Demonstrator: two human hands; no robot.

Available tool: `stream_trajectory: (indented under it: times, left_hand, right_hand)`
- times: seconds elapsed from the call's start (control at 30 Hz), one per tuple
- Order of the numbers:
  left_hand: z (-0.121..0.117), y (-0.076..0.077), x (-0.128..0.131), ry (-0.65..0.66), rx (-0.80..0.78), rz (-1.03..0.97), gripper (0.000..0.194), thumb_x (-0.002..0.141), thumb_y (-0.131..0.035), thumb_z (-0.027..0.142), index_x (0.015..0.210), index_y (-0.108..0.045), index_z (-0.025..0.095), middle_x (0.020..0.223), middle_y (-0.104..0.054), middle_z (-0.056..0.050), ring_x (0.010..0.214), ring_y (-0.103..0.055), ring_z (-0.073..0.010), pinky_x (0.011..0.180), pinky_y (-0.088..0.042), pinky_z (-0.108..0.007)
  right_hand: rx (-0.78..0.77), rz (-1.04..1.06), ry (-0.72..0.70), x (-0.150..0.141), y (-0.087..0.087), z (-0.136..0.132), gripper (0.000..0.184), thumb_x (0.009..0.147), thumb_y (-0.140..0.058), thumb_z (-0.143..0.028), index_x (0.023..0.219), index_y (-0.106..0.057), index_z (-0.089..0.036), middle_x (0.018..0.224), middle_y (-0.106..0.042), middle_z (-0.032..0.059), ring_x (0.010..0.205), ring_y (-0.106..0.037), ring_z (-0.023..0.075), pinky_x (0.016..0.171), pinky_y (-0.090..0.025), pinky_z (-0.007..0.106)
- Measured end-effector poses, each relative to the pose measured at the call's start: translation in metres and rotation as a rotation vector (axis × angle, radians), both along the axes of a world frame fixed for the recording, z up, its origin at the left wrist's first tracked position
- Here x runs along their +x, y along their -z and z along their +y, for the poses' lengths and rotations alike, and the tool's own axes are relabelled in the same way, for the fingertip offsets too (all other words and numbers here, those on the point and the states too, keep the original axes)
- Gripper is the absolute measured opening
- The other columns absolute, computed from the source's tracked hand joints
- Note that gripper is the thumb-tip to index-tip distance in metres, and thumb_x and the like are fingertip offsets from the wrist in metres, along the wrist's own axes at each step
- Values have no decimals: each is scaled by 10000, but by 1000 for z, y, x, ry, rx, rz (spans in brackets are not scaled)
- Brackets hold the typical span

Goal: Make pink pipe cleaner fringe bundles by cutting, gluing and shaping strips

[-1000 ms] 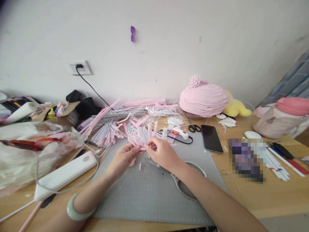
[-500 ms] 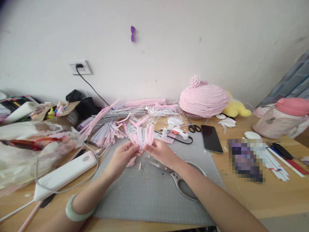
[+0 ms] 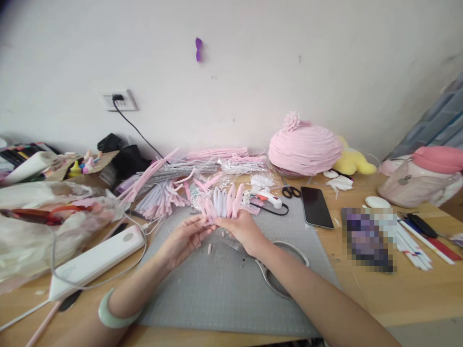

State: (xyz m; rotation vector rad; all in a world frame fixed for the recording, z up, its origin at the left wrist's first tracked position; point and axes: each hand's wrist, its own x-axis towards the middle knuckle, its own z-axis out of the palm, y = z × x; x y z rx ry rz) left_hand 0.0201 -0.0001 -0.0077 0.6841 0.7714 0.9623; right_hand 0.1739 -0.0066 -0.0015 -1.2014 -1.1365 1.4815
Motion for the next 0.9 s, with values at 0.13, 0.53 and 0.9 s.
stream_trajectory:
  times: [0.13,0.53,0.9]
  left_hand:
    - [0,2,1,-6,-65,-57,89,751,-594,47,704,-662,82,732,-700,-61,685,-658,-93,698,-515,-135]
    - [-8,8,9,-30,14,-69,222,578,-782,207,739,-654,122,711,-645,-2,665,-598,-72,704,-475,-160]
    - [-13,-1,8,-45,378,516,260,684,-628,399,605,-594,154,505,-561,15,487,-457,-95,512,-355,-205]
  right_hand:
    - [1,21,12,0,-1,0,233,611,-677,-338,638,-536,-154,451,-388,-87,414,-261,42,409,-190,214]
    - [97,-110,-3,0,0,-3,168,638,-649,-304,647,-563,-159,484,-433,-66,444,-317,60,443,-255,217]
    - [115,-157,-25,-4,5,-6,163,656,-615,-304,635,-580,-146,528,-504,-27,489,-380,88,472,-276,229]
